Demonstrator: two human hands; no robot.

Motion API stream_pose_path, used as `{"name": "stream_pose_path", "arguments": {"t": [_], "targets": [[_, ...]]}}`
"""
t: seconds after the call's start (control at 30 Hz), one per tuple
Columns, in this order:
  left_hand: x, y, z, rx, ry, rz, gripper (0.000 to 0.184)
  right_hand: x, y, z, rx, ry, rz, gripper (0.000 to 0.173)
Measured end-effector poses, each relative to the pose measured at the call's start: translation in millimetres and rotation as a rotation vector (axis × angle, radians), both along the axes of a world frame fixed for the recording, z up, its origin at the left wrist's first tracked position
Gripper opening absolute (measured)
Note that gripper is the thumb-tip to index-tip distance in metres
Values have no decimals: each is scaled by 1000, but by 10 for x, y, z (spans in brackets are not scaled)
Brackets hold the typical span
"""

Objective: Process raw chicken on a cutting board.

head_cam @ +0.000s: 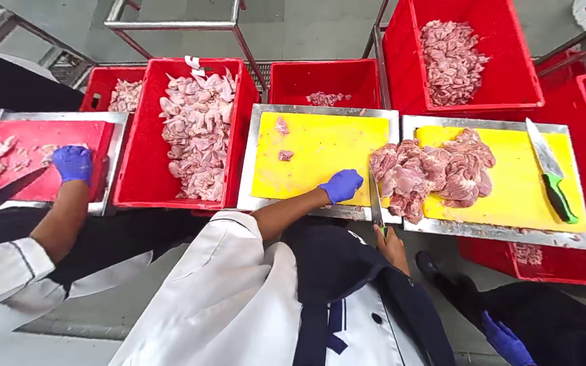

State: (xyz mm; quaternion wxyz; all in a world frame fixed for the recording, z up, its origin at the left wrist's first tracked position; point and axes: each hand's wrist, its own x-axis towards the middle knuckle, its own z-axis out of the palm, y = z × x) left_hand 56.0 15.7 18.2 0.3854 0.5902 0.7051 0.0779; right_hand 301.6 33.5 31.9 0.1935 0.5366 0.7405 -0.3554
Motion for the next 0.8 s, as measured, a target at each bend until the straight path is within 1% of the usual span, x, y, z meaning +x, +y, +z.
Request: {"name": "stream_pose_path", "arguments": {"t": [0.07, 0.13, 0.17, 0.2, 0.23, 0.27, 0.33, 0.37, 0.4, 0.43, 0.47, 0.5, 0.53, 0.57, 0.63, 0.7, 0.73, 0.8], "targets": [[-45, 31, 183, -121, -58, -205, 24, 26, -24, -43, -14, 10, -21, 56], [-57, 238, 433, -235, -110, -395, 21, 52, 2, -54, -33, 38, -46, 56], [-58, 368, 565, -241, -187, -437, 23, 73, 18, -59, -48, 58, -50, 56], [-74, 519, 670, -187, -304, -424, 25, 97, 43, -74, -65, 76, -46, 56], [-106, 711, 740, -79, -443, -343, 29, 120, 77, -97, -76, 101, -41, 55], [-139, 939, 782, 63, -584, -180, 34, 136, 110, -118, -79, 120, -32, 56], [-146, 1444, 747, 407, -816, 294, 59, 158, 107, -126, -78, 133, -13, 57], [-165, 1666, 729, 532, -872, 480, 68, 144, 102, -108, -83, 125, -6, 58], [-179, 1802, 707, 613, -919, 604, 72, 134, 117, -77, -87, 107, 5, 58], [-183, 1821, 677, 649, -912, 650, 69, 130, 142, -44, -90, 87, 13, 58], [-183, 1732, 641, 653, -840, 631, 59, 125, 172, -29, -92, 72, 20, 58], [-189, 1547, 573, 632, -729, 578, 46, 127, 193, -36, -93, 66, 27, 59], [-222, 1288, 479, 600, -585, 527, 35, 126, 202, -54, -98, 69, 32, 58], [-295, 980, 352, 583, -421, 492, 29, 122, 197, -70, -107, 69, 35, 57], [-555, 249, 51, 573, -70, 499, 24, 110, 182, -71, -120, 63, 37, 57], [-894, -499, -194, 495, 188, 590, 25, 114, 197, -61, -95, 66, 37, 57], [-1051, -850, -294, 443, 257, 629, 26, 111, 208, -61, -83, 65, 40, 58], [-1238, -1499, -460, 415, 292, 663, 24, 99, 197, -80, -78, 57, 53, 58]]}}
